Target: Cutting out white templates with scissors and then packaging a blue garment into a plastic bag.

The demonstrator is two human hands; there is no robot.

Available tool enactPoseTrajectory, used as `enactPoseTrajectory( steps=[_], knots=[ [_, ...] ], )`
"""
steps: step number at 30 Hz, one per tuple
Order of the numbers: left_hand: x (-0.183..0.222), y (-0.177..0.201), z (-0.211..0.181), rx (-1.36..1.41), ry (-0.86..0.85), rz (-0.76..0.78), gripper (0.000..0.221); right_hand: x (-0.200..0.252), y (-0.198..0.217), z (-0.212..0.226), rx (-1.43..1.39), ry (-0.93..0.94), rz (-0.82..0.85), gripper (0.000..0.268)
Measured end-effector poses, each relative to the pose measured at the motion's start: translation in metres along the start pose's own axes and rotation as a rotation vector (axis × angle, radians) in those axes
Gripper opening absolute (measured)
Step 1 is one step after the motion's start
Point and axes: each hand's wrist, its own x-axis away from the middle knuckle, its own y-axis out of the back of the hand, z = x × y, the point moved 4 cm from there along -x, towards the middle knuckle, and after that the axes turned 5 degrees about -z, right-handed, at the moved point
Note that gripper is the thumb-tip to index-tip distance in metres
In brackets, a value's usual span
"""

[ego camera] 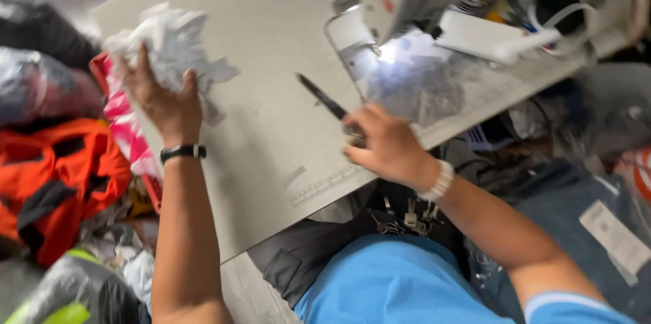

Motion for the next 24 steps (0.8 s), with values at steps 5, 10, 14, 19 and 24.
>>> enactPoseTrajectory(
  steps=[5, 10, 14, 19, 24],
  knots=[
    [0.039, 0.027, -0.099, -0.145, -0.083, 0.116, 0.076, -0.078, -0.067, -0.020, -0.051, -0.002, -0.122, 0.028],
    [0.147, 0.070, -0.210, -0.210, -0.343, 0.598, 0.092, -0.130, -0.047, -0.012, -0.035, -0.177, 0.133, 0.027],
    [0.205, 0.076, -0.216, -0.286, -0.340, 0.663, 0.109, -0.130, -0.054, -0.015, -0.033, -0.123, 0.096, 0.023],
    [0.210, 0.040, -0.236, -0.297, -0.480, 0.727, 0.109, -0.138, -0.068, 0.015, 0.171, -0.072, 0.095, 0.018],
    [0.207, -0.008, -0.267, -0.164, -0.560, 0.709, 0.089, -0.108, -0.051, 0.028, -0.001, 0.020, 0.061, 0.012]
  ],
)
